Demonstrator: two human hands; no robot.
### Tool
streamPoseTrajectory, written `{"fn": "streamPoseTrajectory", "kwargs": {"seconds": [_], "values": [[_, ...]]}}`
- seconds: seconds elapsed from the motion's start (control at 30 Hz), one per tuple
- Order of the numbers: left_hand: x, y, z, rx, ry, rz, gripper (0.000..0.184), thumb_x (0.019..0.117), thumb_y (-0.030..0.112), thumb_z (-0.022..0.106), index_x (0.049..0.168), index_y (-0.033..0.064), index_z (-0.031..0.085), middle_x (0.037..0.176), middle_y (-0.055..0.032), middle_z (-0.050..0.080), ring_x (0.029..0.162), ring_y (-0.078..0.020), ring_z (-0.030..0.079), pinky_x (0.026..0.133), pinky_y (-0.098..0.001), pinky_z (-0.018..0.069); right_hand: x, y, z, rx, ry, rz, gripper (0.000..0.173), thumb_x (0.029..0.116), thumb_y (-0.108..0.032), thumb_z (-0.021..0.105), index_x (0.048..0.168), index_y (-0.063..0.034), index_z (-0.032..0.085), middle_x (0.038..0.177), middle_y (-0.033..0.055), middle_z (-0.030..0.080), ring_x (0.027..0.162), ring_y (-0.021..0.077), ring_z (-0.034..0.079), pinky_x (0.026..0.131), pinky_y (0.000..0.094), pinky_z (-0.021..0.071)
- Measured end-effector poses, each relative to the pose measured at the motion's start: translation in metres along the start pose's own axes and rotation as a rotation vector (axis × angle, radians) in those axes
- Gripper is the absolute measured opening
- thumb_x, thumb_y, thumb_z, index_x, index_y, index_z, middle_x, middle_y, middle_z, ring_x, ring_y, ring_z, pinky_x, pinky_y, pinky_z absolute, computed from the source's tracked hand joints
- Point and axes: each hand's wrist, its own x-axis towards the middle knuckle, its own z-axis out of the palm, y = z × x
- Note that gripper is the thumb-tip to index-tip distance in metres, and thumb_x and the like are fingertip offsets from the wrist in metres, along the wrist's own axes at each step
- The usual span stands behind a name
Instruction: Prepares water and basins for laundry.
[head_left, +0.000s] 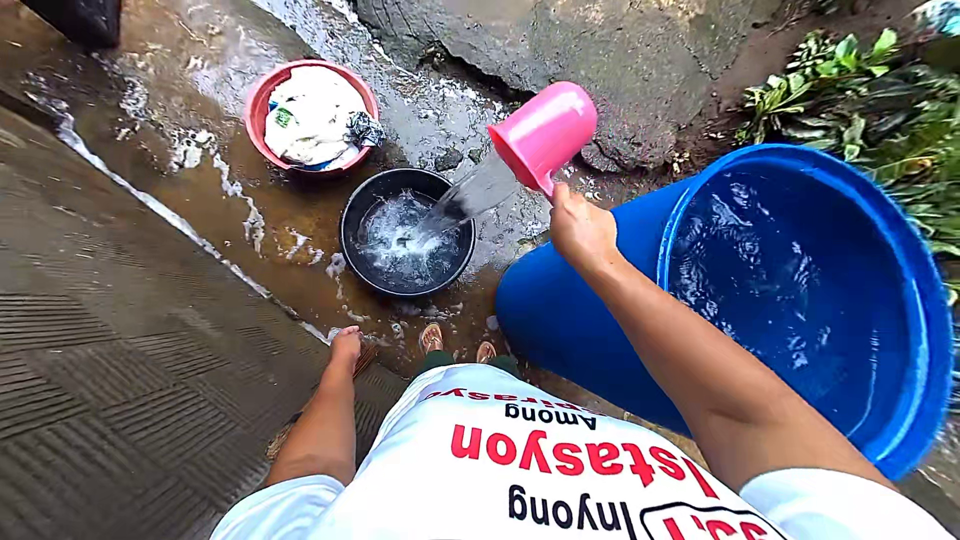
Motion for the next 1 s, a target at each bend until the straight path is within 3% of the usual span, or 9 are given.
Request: {"fn": "streamPoseTrajectory", "kwargs": {"seconds": [0.13, 0.3, 0.43, 0.53, 0.67, 0.8, 0.87, 0.9, 1.0], "values": [[0.008, 0.006, 0.002, 0.031, 0.01, 0.001, 0.04, 0.1068, 0.012, 0.048, 0.145, 0.0056, 0.052, 0.141, -0.022, 0.056, 0.122, -0.0336, 0.058, 0.097, -0.0519, 0.0498, 0.003, -0.002, -0.004, -0.058, 0.064, -0.031, 0.046, 0.105, -0.008, 0.042, 0.151, -0.0072, 0.045, 0.112, 0.0288, 0.066, 0.09, 0.0476, 0.07, 0.069, 0.0613, 0.055], [0.009, 0.012, 0.005, 0.045, -0.006, 0.004, 0.039, 0.1068, 0.011, 0.047, 0.145, 0.0046, 0.052, 0.14, -0.0223, 0.056, 0.119, -0.0337, 0.059, 0.097, -0.0525, 0.0489, -0.038, 0.041, -0.043, 0.092, 0.222, 0.07, 0.047, 0.1068, -0.019, 0.046, 0.153, -0.0107, 0.045, 0.119, 0.0294, 0.066, 0.097, 0.052, 0.068, 0.071, 0.0702, 0.0519], [0.013, 0.013, 0.005, 0.077, -0.018, 0.0, 0.039, 0.1073, 0.011, 0.046, 0.146, 0.0051, 0.052, 0.141, -0.0226, 0.055, 0.118, -0.0343, 0.059, 0.097, -0.053, 0.0493, -0.097, 0.134, -0.062, 0.257, 0.269, 0.416, 0.053, 0.1078, -0.036, 0.047, 0.153, -0.0088, 0.039, 0.123, 0.0356, 0.061, 0.105, 0.0598, 0.062, 0.079, 0.0801, 0.0446], [0.017, 0.015, 0.005, 0.123, -0.024, 0.008, 0.039, 0.1078, 0.013, 0.046, 0.145, 0.0054, 0.052, 0.142, -0.0225, 0.055, 0.118, -0.0347, 0.06, 0.096, -0.0539, 0.0498, -0.137, 0.21, -0.048, 0.261, 0.278, 0.763, 0.057, 0.107, -0.036, 0.047, 0.154, -0.004, 0.037, 0.13, 0.0366, 0.059, 0.118, 0.0568, 0.059, 0.092, 0.0757, 0.0444], [0.017, 0.024, 0.003, 0.136, -0.017, 0.026, 0.039, 0.1081, 0.013, 0.047, 0.146, 0.0036, 0.051, 0.142, -0.0241, 0.055, 0.121, -0.0368, 0.058, 0.098, -0.0553, 0.0484, -0.164, 0.272, -0.002, 0.188, 0.073, 1.002, 0.054, 0.1066, -0.024, 0.045, 0.152, 0.0035, 0.037, 0.136, 0.037, 0.056, 0.126, 0.0536, 0.056, 0.099, 0.0718, 0.0435], [0.021, 0.033, 0.004, 0.169, -0.025, 0.08, 0.04, 0.1086, 0.017, 0.047, 0.146, 0.0035, 0.051, 0.14, -0.0252, 0.055, 0.115, -0.0351, 0.06, 0.093, -0.0528, 0.0493, -0.155, 0.284, 0.046, 0.287, -0.218, 0.99, 0.058, 0.1021, -0.022, 0.054, 0.15, 0.0061, 0.038, 0.138, 0.0349, 0.056, 0.128, 0.0501, 0.056, 0.101, 0.0693, 0.0445], [0.018, 0.041, 0.006, 0.168, -0.031, 0.098, 0.041, 0.1094, 0.017, 0.045, 0.148, 0.0035, 0.05, 0.142, -0.0258, 0.054, 0.118, -0.0368, 0.059, 0.095, -0.0548, 0.0491, -0.137, 0.289, 0.073, 0.498, -0.229, 0.954, 0.056, 0.1035, -0.024, 0.057, 0.149, 0.0048, 0.041, 0.134, 0.0311, 0.059, 0.118, 0.0431, 0.063, 0.099, 0.0611, 0.0502], [0.016, 0.043, 0.007, 0.163, -0.03, 0.107, 0.04, 0.1092, 0.017, 0.046, 0.147, 0.0033, 0.05, 0.142, -0.0258, 0.054, 0.119, -0.0374, 0.059, 0.095, -0.0554, 0.0494, -0.129, 0.29, 0.084, 0.654, -0.198, 0.959, 0.051, 0.1052, -0.024, 0.056, 0.147, 0.0022, 0.043, 0.123, 0.0248, 0.063, 0.1, 0.0337, 0.067, 0.087, 0.0512, 0.0554], [0.009, 0.046, 0.01, 0.145, -0.035, 0.114, 0.04, 0.1088, 0.016, 0.047, 0.147, 0.0038, 0.05, 0.143, -0.025, 0.053, 0.118, -0.036, 0.059, 0.094, -0.0541, 0.0496, -0.125, 0.29, 0.099, 1.276, 0.047, 0.995, 0.027, 0.1071, -0.019, 0.053, 0.13, -0.0051, 0.05, 0.081, 0.0037, 0.056, 0.057, 0.0104, 0.054, 0.053, 0.0268, 0.0486]]}}
